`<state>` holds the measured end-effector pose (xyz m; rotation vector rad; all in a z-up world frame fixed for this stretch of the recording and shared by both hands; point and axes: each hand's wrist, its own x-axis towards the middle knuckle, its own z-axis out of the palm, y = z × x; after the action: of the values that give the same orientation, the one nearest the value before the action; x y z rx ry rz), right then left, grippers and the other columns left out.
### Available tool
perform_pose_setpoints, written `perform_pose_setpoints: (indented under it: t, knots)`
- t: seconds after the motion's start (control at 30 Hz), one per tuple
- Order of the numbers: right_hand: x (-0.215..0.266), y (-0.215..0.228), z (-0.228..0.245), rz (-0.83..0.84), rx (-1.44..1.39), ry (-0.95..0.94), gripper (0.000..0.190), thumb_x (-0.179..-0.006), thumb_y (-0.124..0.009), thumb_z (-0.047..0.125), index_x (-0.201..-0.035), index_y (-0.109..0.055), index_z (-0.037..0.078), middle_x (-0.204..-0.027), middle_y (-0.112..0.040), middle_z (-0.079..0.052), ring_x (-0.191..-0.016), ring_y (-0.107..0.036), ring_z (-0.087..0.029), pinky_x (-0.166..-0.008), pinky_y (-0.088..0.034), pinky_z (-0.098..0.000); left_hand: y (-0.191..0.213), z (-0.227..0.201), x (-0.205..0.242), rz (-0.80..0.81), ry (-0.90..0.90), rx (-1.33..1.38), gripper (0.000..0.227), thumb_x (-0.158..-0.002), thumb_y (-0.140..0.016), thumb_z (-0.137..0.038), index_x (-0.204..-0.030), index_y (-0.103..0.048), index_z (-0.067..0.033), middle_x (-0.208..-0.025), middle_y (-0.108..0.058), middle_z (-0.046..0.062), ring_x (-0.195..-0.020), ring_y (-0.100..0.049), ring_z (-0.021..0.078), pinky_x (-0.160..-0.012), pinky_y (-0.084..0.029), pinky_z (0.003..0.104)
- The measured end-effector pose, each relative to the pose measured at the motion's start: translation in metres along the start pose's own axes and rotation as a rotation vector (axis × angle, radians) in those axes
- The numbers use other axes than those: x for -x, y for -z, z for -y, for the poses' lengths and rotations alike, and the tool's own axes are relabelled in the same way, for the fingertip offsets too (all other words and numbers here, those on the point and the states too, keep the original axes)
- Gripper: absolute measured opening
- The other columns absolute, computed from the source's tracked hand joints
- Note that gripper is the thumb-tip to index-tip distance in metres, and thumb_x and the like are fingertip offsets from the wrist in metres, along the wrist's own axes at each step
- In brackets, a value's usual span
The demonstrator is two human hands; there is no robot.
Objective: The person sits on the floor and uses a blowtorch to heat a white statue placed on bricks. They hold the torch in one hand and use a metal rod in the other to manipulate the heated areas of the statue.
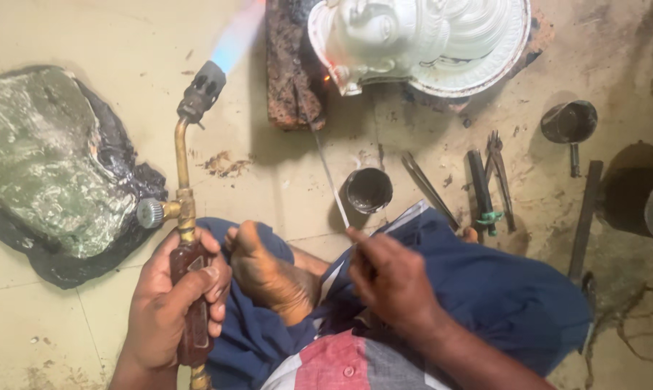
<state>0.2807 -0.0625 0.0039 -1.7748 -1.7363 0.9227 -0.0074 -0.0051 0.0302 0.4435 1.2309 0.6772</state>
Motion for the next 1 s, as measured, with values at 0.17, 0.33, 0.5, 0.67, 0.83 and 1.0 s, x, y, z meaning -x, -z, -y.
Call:
perform_pose_setpoints:
  t: [0.17, 0.33, 0.5, 0.67, 0.83, 1.0]
  knots:
    - [0.011, -0.018, -0.03, 0.105, -0.115, 0.043, 0.048, -0.082, -0.077, 0.002, -0.128, -0.064, 0.002, -0.079, -0.064, -0.01, -0.063, -0.068, -0.025, -0.06, -0.058, -0.0355, -0.022, -0.002, 0.001, -0.098, 0.04, -0.052, 0.023, -0.09, -0.055, -0.006, -0.112, -0.051, -0.0042, -0.068, -0.052, 0.008, -0.05, -0.053, 0.015, -0.035, -0.044, 0.026]
    - [0.014, -0.017, -0.042, 0.157, -0.231, 0.055, 0.05, -0.082, -0.076, 0.002, -0.131, -0.062, 0.001, -0.083, -0.065, -0.011, -0.067, -0.07, -0.027, -0.062, -0.059, -0.0363, -0.041, -0.001, 0.001, -0.117, 0.047, -0.075, 0.025, -0.089, -0.055, -0.005, -0.113, -0.052, -0.0042, -0.067, -0.051, 0.007, -0.05, -0.053, 0.0141, -0.034, -0.044, 0.026]
    - [0.012, -0.012, -0.042, 0.143, -0.255, 0.047, 0.053, -0.081, -0.076, 0.003, -0.132, -0.062, 0.002, -0.086, -0.066, -0.012, -0.073, -0.071, -0.028, -0.067, -0.059, -0.0365, -0.057, 0.007, 0.003, -0.153, 0.127, -0.173, 0.029, -0.084, -0.056, -0.003, -0.112, -0.054, -0.0076, -0.062, -0.051, 0.006, -0.043, -0.052, 0.0131, -0.031, -0.043, 0.027]
    - [0.013, -0.016, -0.045, 0.15, -0.237, 0.014, 0.054, -0.08, -0.077, 0.002, -0.132, -0.063, 0.006, -0.086, -0.067, -0.011, -0.07, -0.07, -0.025, -0.067, -0.059, -0.0349, -0.063, 0.032, 0.016, -0.008, 0.301, -0.282, 0.026, -0.087, -0.062, -0.004, -0.112, -0.058, -0.0075, -0.063, -0.054, 0.006, -0.043, -0.053, 0.0138, -0.033, -0.044, 0.028]
    - [0.021, -0.018, -0.048, 0.099, -0.18, 0.022, 0.056, -0.08, -0.076, -0.002, -0.133, -0.062, 0.005, -0.084, -0.066, -0.009, -0.067, -0.069, -0.02, -0.064, -0.059, -0.0314, -0.052, 0.03, 0.019, -0.003, 0.167, -0.138, 0.027, -0.086, -0.059, -0.002, -0.113, -0.057, -0.0065, -0.066, -0.055, 0.005, -0.044, -0.052, 0.0117, -0.033, -0.043, 0.026]
    - [0.038, -0.012, -0.047, 0.134, -0.293, -0.175, 0.052, -0.085, -0.068, -0.006, -0.135, -0.065, 0.005, -0.083, -0.066, -0.004, -0.062, -0.071, -0.009, -0.057, -0.059, -0.0236, -0.02, 0.026, 0.017, 0.024, 0.067, -0.05, 0.028, -0.087, -0.057, -0.003, -0.114, -0.055, -0.0078, -0.067, -0.055, 0.004, -0.047, -0.053, 0.0098, -0.036, -0.046, 0.024]
